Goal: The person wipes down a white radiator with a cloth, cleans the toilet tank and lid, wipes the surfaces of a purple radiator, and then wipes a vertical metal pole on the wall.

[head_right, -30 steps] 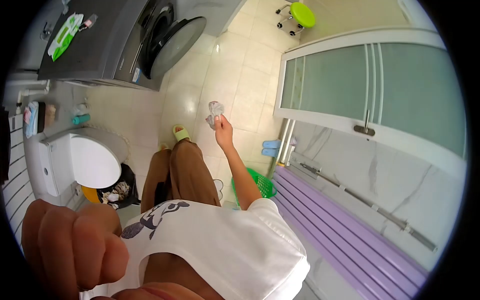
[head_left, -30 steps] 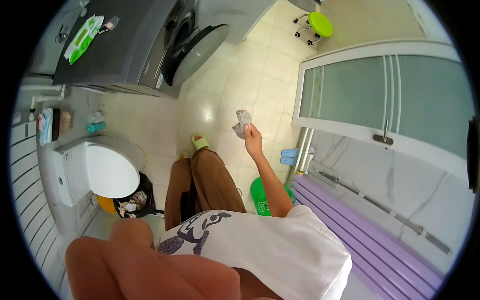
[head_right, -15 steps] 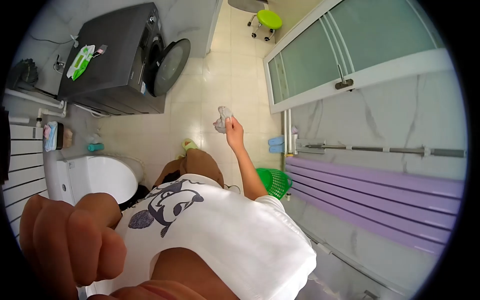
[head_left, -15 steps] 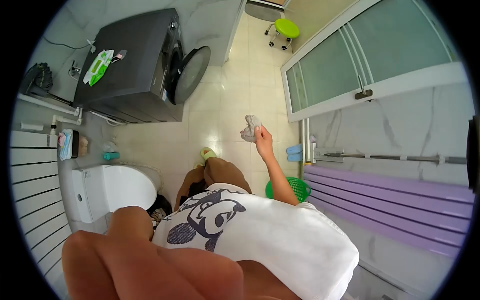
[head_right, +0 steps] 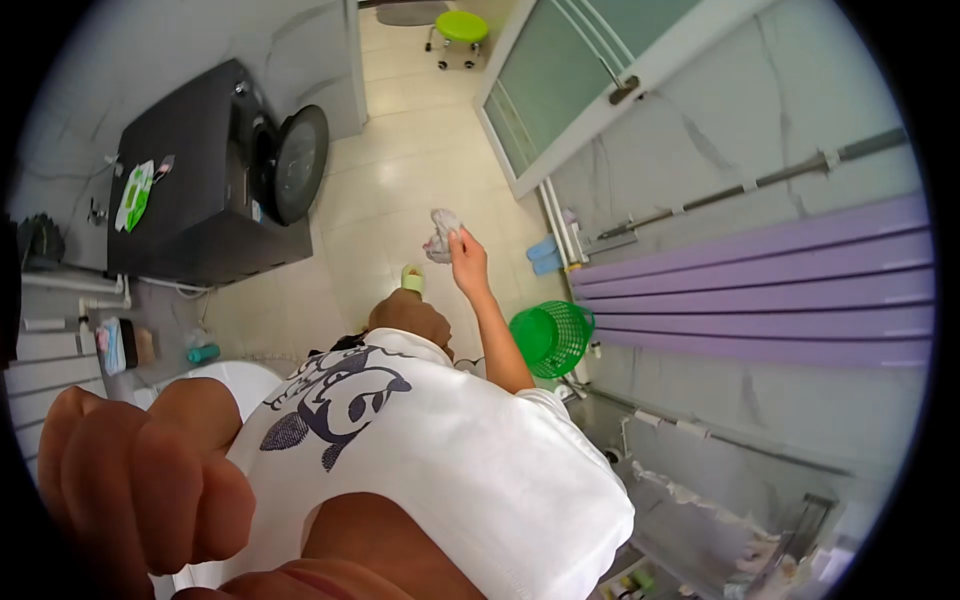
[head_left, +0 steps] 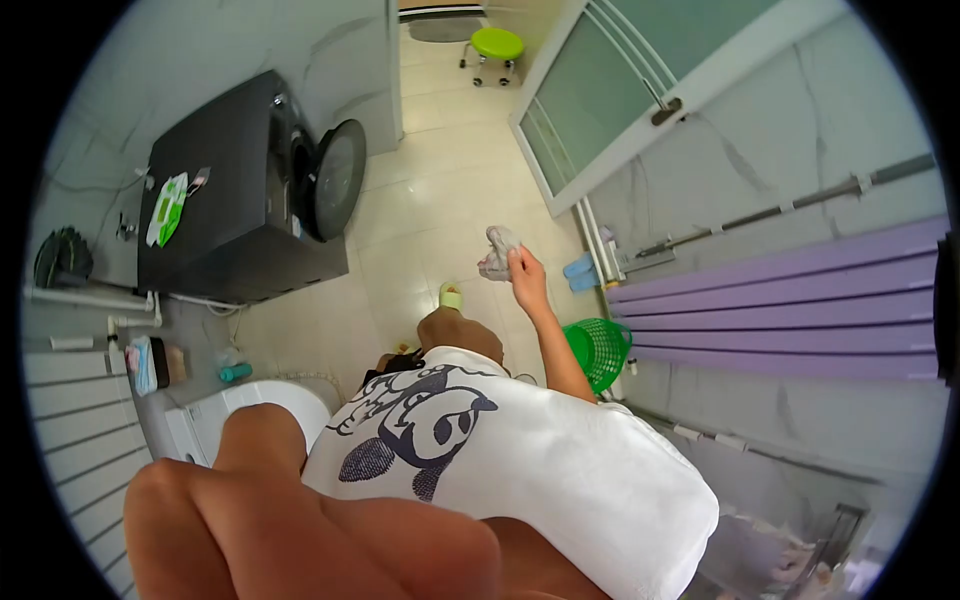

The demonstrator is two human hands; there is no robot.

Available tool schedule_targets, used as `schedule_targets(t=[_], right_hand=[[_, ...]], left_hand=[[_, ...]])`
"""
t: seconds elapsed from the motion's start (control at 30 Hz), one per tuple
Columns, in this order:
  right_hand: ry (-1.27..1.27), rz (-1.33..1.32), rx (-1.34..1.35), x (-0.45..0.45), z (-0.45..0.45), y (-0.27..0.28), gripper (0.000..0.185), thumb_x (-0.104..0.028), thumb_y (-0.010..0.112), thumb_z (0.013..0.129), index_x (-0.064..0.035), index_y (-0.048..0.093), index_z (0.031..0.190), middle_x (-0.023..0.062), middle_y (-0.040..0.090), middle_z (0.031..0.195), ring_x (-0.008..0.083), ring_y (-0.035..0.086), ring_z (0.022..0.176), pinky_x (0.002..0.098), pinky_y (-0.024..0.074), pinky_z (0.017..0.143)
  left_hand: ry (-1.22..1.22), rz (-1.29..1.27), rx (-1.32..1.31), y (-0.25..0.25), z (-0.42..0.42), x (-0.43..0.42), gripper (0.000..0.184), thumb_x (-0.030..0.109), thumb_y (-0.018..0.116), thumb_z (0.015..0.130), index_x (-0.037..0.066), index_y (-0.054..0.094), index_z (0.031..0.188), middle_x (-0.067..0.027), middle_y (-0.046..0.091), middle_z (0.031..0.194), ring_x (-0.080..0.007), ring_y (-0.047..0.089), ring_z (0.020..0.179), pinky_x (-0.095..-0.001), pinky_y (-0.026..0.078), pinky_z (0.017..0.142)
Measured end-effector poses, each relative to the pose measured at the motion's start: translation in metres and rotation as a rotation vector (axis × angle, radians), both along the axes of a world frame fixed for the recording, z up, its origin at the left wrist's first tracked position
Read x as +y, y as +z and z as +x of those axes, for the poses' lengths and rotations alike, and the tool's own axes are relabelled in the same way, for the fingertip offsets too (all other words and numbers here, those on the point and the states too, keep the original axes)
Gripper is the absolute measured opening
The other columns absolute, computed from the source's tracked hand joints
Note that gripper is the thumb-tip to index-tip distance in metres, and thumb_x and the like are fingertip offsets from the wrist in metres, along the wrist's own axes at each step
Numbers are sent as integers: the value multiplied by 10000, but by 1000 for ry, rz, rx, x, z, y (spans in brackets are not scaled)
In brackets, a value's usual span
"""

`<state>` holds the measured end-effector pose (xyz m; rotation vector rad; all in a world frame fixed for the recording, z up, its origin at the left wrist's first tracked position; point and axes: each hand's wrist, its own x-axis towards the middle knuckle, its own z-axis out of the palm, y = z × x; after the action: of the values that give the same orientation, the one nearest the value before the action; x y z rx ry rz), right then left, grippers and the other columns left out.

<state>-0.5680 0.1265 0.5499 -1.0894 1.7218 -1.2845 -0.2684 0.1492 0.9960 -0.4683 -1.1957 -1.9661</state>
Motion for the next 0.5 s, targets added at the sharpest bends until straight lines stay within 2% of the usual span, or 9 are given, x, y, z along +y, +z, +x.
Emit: schedule_targets(t=[0.17, 0.27, 0.37, 0.5], right_hand=[[-192, 17, 53, 21, -42, 4, 317, -309, 534, 1073, -32, 680, 1120, -45, 521, 742, 58, 469, 646, 252, 430, 577], [-250, -6, 49, 18, -76, -13, 306, -307, 533, 1073, -32, 665, 1052, -46, 489, 715, 62, 458, 627, 253, 424, 565], [-319, -23, -4, 4, -105, -9, 297, -302, 536, 1072, -31, 651, 1031, -50, 467, 708, 59, 451, 625, 249, 416, 562], [-354, 47, 31, -23, -167, -38, 288, -296, 542, 1069, -30, 652, 1049, -52, 453, 696, 61, 433, 617, 257, 395, 553]], left_hand=[[-105, -2, -26, 0, -38, -26, 129, 117, 658, 893, 70, 540, 869, 5, 464, 826, -154, 423, 680, -266, 393, 668], [-142, 10, -55, -1, -68, -51, 121, 112, 654, 895, 67, 542, 879, 2, 466, 832, -157, 426, 683, -267, 397, 672], [-189, 17, -78, -4, -110, -84, 114, 106, 650, 897, 63, 545, 890, -1, 467, 838, -159, 430, 686, -268, 400, 675], [-251, 24, -118, -2, -182, -140, 104, 98, 645, 900, 59, 548, 904, -4, 469, 847, -163, 434, 690, -269, 406, 680]])
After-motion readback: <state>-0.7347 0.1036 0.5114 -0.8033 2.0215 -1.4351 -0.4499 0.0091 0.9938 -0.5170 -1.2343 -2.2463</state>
